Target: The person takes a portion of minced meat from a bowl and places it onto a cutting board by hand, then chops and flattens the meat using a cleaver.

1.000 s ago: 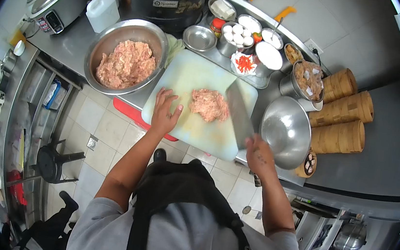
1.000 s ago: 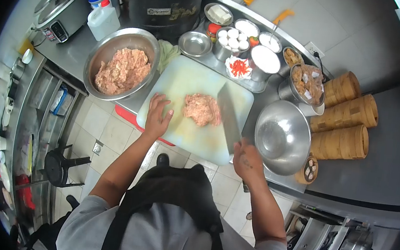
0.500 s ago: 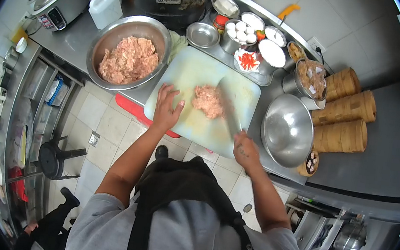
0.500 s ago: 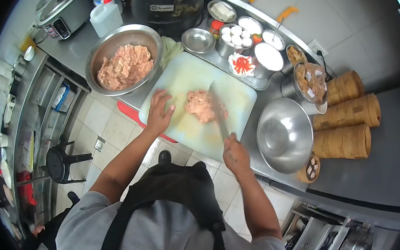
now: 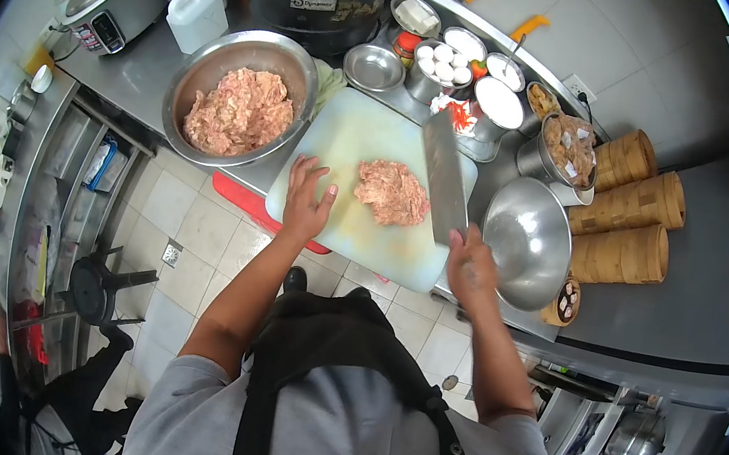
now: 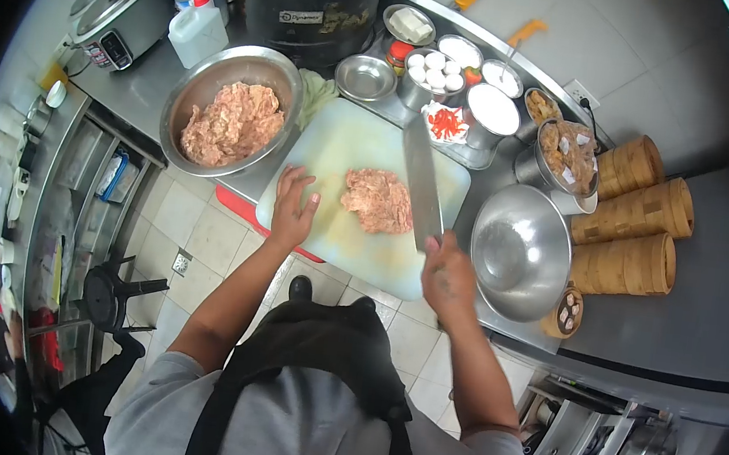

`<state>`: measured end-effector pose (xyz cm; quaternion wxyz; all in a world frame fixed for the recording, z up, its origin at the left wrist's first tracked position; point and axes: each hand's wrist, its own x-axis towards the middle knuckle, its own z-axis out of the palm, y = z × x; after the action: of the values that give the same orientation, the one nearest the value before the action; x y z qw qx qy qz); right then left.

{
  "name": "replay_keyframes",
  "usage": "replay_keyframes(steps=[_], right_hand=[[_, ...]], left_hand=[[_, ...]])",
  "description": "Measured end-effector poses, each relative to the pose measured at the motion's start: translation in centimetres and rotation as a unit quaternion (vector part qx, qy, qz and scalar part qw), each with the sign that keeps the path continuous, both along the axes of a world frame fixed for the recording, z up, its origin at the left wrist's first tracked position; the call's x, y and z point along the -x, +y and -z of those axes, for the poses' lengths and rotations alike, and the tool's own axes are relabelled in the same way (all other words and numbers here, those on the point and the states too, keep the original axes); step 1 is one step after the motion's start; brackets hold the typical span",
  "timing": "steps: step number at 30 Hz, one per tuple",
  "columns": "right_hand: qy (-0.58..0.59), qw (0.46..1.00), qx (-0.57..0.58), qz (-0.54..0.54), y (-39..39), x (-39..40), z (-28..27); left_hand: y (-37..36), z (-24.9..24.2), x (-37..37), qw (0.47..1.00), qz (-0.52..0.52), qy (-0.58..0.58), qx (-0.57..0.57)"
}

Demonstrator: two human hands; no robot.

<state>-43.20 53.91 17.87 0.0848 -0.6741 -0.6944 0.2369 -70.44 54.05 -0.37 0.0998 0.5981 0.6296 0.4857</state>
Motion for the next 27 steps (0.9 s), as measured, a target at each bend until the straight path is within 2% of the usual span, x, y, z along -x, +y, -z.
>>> replay_keyframes(steps=[1,3,4,5,8,11,12,14,17,20,21,24,25,27], right_hand=[[0.010,0.998,-0.045,0.047,-0.2,1.0,1.9],[-0.055,0.998,0.014,-0.042,0.6,-0.8,6.3],[-0.087,0.991,0.042,-0.088,0.9,-1.3,6.5],[-0.022,0.990,-0.070,-0.122,0.1,-2.8,6.1],[-0.020,0.998,-0.010,-0.059,0.0,-1.4,-0.2],[0.046,0.984,-0.164,0.043,-1.2,-0.1,7.8],[0.013,0.998,-0.061,-0.026,-1.2,0.1,5.9],[-0.035,0.991,0.080,-0.103,0.1,-2.0,6.5],[-0.044,0.997,0.027,-0.052,-0.6,-0.5,-0.4],[0.041,0.985,-0.156,0.060,-1.5,0.1,7.4],[0.021,0.998,-0.046,0.027,-1.7,0.7,6.1],[-0.059,0.988,0.040,-0.135,-0.5,-2.1,5.3],[-0.068,0.989,0.039,-0.125,-0.4,-1.7,2.6],[-0.017,0.998,-0.027,-0.050,-2.0,-0.5,1.1]], left_hand=[[0.0,-0.1,-0.1,1.000,0.001,0.000,-0.001],[-0.1,0.3,0.2,1.000,0.009,-0.008,0.002],[0.1,0.3,0.3,1.000,0.011,-0.011,0.001],[-0.3,0.4,0.4,1.000,0.010,-0.014,0.004],[-0.3,0.4,0.3,1.000,0.000,-0.022,0.005],[0.0,0.3,0.1,1.000,-0.005,-0.023,0.001],[0.0,0.5,0.3,1.000,-0.006,-0.019,-0.003],[-0.2,0.9,0.3,1.000,-0.010,-0.012,-0.007],[-0.1,0.9,0.3,1.000,-0.017,-0.005,-0.010],[0.2,0.5,0.1,1.000,-0.016,-0.012,-0.010],[0.2,0.7,0.1,1.000,-0.014,-0.014,-0.006],[-0.2,1.2,0.3,1.000,-0.007,-0.016,-0.001],[0.4,1.1,0.4,1.000,-0.008,-0.017,-0.006],[-0.1,0.9,0.2,1.000,-0.014,-0.023,-0.008]])
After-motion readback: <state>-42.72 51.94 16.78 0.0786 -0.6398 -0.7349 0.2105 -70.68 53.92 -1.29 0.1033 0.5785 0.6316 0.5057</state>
